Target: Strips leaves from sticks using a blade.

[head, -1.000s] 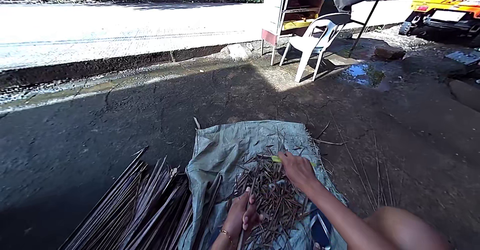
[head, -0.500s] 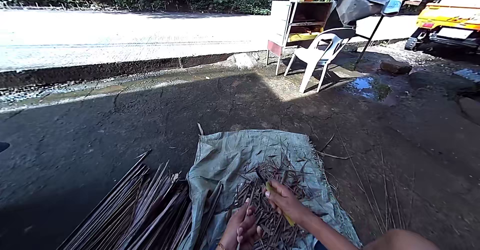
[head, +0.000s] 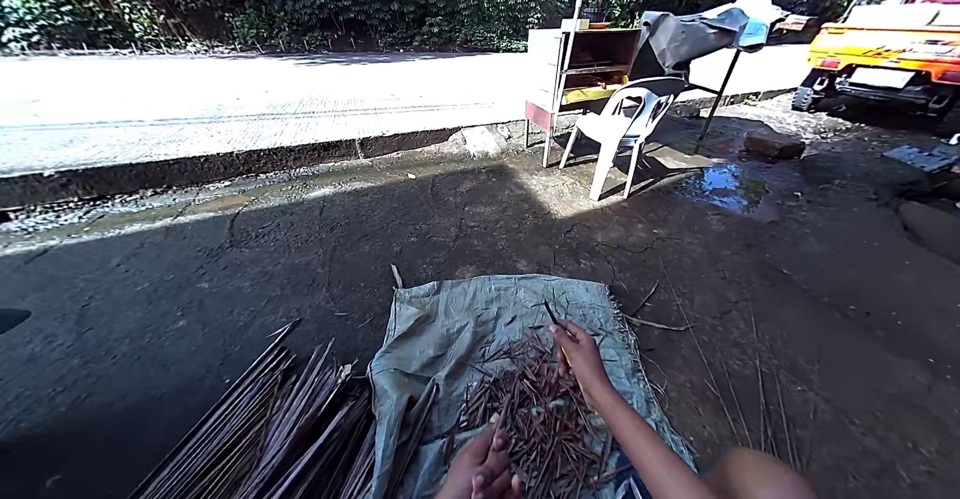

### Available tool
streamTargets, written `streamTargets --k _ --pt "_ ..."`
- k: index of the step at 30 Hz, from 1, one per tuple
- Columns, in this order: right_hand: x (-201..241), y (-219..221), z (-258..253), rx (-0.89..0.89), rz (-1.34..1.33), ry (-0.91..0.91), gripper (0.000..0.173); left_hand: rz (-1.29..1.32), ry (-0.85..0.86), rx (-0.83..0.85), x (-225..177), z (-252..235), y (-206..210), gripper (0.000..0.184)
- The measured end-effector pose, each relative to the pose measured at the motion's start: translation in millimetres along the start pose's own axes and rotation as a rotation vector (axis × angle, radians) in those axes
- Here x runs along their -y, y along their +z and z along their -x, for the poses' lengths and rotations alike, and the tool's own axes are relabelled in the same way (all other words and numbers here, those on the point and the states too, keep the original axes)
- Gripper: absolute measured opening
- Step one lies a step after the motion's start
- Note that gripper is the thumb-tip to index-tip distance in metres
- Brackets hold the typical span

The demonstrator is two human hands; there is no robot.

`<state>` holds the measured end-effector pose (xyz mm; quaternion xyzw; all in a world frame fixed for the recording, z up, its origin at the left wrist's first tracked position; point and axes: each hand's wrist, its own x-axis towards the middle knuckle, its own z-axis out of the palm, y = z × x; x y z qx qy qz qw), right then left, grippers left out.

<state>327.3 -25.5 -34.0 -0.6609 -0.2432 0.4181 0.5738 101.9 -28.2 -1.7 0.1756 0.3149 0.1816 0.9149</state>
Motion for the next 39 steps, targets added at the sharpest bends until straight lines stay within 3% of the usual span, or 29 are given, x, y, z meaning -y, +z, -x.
streamTargets --k 3,6,13,16,18,21,23,28,32,34,39 --pt "6 8 34 0.203 0.019 0.132 0.024 -0.3 0.092 -0.188 7 -3 7 0.047" --pt "11 25 71 0.393 0.145 0.184 0.024 -0.558 0.131 -0.272 12 2 16 0.044" --pt "34 8 79 0.375 0.2 0.062 0.032 -0.628 0.184 -0.101 30 40 9 0.044" --pt "36 10 61 0.381 0.582 -0.134 0.035 -0.633 0.175 -0.134 21 44 9 0.042" --pt "42 20 53 0.487 0.913 -0.269 0.034 -0.651 0.199 -0.181 7 37 11 0.041" --pt "54 42 63 0.634 1.309 -0.299 0.034 -0.623 0.209 -0.224 -9 17 6 0.043" --pt "53 45 57 0.596 1.457 -0.21 0.036 -0.597 0.182 -0.218 -11 7 -1 0.042" --pt "37 -2 -2 0.219 1.433 -0.041 0.04 -0.586 0.113 -0.199 2 3 -7 0.041" --pt "29 18 36 0.474 1.327 -0.187 0.03 -0.502 0.117 -0.18 -4 -6 -15 0.045" --pt "23 35 48 0.576 1.357 -0.165 0.031 -0.481 0.101 -0.163 -9 -9 -17 0.044" --pt "22 9 -3 0.357 1.497 0.018 0.037 -0.497 0.028 -0.203 -4 -11 -20 0.045"
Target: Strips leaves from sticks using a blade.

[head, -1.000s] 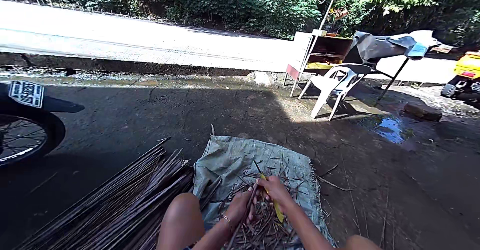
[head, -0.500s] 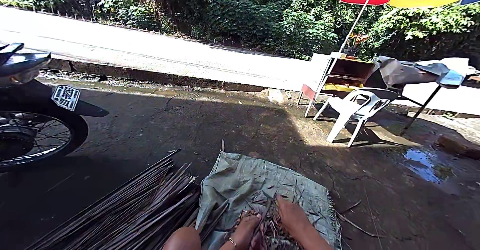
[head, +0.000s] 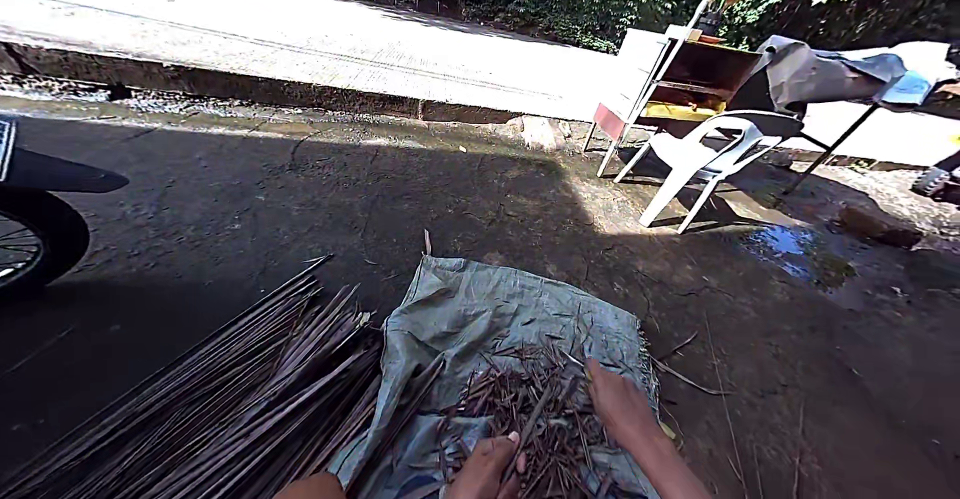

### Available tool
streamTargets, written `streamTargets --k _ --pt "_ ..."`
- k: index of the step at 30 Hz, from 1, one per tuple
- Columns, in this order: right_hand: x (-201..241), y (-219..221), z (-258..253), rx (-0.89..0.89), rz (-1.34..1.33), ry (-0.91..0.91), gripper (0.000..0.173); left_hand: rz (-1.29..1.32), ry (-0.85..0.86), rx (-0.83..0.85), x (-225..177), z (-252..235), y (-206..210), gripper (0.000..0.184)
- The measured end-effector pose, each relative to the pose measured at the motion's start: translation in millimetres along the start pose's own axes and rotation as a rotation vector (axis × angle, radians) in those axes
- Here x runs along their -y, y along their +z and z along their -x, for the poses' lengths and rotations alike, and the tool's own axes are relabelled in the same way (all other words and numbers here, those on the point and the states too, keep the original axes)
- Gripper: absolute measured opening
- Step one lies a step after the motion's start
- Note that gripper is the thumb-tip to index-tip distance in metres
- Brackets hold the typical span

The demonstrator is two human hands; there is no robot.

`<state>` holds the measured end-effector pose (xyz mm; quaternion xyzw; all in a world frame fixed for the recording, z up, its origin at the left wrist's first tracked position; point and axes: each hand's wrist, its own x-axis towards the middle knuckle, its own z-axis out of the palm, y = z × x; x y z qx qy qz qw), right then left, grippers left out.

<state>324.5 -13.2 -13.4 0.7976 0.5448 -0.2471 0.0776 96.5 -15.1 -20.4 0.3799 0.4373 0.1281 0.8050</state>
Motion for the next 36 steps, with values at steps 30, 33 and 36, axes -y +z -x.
streamTargets --k 30,33,36 --pt "44 -5 26 -0.004 -0.064 -0.159 0.029 0.139 0.048 -0.052 -8 4 -8 0.047" --pt "67 11 47 0.09 -0.071 -0.327 0.026 0.229 0.049 -0.024 -9 6 -5 0.048" --pt "62 9 38 0.026 0.004 -0.312 0.026 0.299 -0.021 -0.042 -9 8 0 0.049"
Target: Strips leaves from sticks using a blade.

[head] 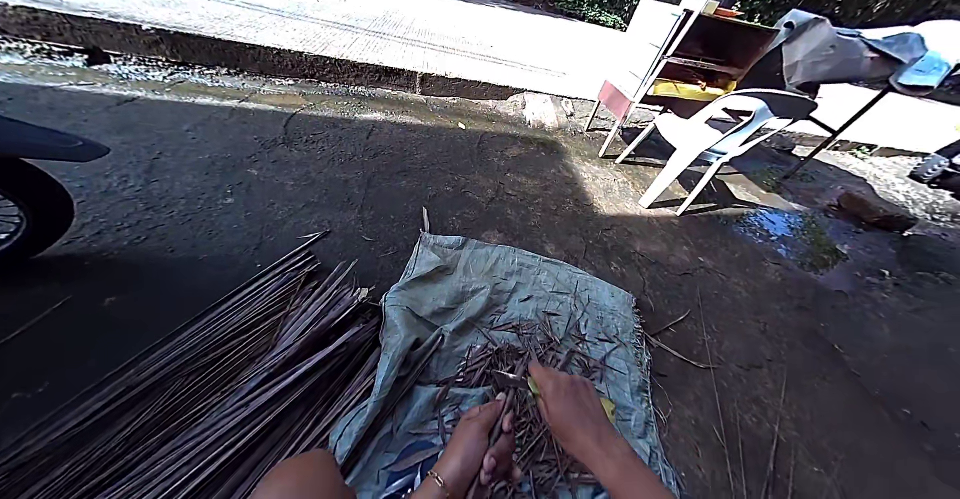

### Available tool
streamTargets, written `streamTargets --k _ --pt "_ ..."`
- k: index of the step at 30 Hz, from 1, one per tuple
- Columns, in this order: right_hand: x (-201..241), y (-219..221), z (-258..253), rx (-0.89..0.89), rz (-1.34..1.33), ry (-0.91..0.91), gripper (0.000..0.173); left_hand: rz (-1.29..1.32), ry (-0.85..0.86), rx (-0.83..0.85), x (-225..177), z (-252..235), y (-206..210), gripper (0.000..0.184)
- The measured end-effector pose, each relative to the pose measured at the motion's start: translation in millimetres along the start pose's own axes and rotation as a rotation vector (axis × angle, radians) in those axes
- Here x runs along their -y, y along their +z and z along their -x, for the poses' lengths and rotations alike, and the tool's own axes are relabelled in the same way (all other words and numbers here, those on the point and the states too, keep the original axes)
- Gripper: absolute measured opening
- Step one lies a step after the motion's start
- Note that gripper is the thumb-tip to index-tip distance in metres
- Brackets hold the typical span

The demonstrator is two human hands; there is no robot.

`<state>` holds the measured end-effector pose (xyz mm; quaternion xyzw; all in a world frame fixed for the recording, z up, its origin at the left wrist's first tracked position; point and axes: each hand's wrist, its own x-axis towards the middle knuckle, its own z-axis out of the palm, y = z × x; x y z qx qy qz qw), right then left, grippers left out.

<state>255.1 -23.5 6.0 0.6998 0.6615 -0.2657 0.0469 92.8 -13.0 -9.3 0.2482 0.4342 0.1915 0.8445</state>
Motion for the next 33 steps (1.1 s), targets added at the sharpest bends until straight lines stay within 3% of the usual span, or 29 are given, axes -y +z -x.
streamTargets --k 6,11,14,16,18,22,25,33 --pt "-39 -15 -24 -0.065 0.079 0.101 0.031 -0.01 -0.016 0.062 1 0 -4 0.051" --pt "-68 -36 -28 -0.163 0.081 0.395 0.031 -0.019 -0.024 0.069 2 4 -2 0.05" --pt "-43 -38 -6 -0.124 -0.021 0.262 0.03 -0.075 0.006 0.004 1 0 -3 0.05" --pt "-14 -19 5 -0.002 -0.078 0.089 0.028 -0.095 0.015 -0.011 1 -3 -3 0.05" --pt "1 -6 5 0.105 -0.075 0.026 0.027 -0.113 0.015 -0.006 3 -4 -3 0.049" --pt "-32 -19 -19 0.026 0.07 0.21 0.031 -0.163 -0.01 0.017 5 0 1 0.048" --pt "-36 -26 -19 -0.069 0.117 0.24 0.029 -0.157 0.028 0.043 1 0 -1 0.05" --pt "-65 -38 -28 -0.117 0.013 0.408 0.033 -0.227 0.018 0.075 1 6 5 0.05"
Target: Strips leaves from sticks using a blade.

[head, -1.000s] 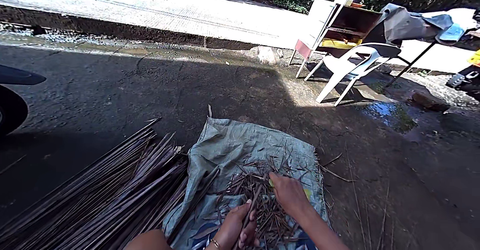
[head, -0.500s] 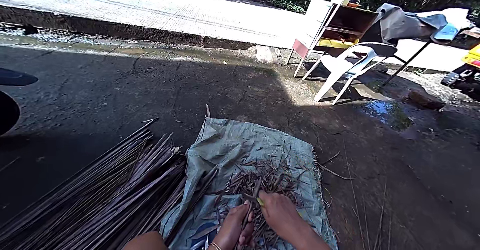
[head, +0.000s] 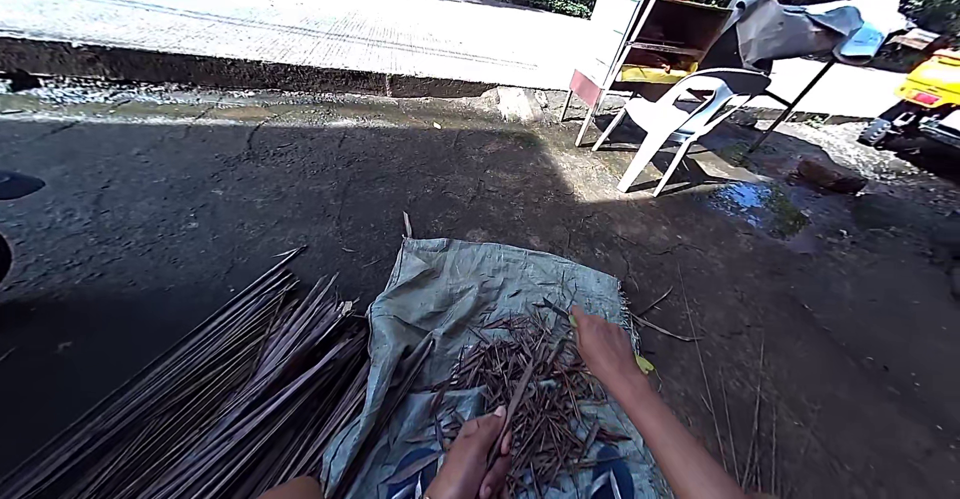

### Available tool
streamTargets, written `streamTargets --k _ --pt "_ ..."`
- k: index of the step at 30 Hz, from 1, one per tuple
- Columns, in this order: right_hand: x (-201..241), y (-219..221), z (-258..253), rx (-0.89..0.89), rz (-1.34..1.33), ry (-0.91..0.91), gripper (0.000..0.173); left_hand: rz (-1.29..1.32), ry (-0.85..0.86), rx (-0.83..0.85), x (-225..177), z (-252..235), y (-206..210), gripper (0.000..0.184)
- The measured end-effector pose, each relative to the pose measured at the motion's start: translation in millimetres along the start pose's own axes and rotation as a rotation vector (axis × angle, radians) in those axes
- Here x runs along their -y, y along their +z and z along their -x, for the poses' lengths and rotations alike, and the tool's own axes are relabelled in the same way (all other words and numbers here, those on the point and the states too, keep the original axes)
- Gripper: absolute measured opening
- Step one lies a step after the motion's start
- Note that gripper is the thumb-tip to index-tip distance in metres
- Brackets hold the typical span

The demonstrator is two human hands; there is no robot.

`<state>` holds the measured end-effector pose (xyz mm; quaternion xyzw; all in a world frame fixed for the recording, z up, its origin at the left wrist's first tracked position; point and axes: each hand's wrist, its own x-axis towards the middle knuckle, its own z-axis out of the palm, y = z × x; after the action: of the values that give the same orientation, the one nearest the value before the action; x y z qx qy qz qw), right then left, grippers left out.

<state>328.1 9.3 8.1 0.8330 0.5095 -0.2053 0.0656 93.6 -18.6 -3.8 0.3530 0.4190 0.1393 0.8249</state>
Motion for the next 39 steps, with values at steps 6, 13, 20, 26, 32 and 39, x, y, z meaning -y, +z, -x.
streamTargets --k 6,13,20,26,32,39 --pt "-19 -10 2 -0.025 -0.164 0.003 0.03 -0.001 0.025 0.003 1 3 -3 0.05" --pt "41 37 60 0.108 -0.145 -0.426 0.025 0.196 0.036 -0.008 3 -2 -6 0.051" --pt "25 30 24 -0.041 -0.003 -0.331 0.025 0.208 -0.006 -0.023 1 -8 -4 0.052" --pt "4 9 3 -0.082 0.072 -0.062 0.03 0.188 -0.013 -0.029 0 -6 -4 0.051" --pt "29 7 49 0.086 -0.108 -0.238 0.028 0.108 -0.025 -0.079 2 -5 -8 0.051" --pt "42 19 43 0.186 0.043 -0.283 0.028 0.192 -0.055 -0.071 1 -9 -5 0.05"
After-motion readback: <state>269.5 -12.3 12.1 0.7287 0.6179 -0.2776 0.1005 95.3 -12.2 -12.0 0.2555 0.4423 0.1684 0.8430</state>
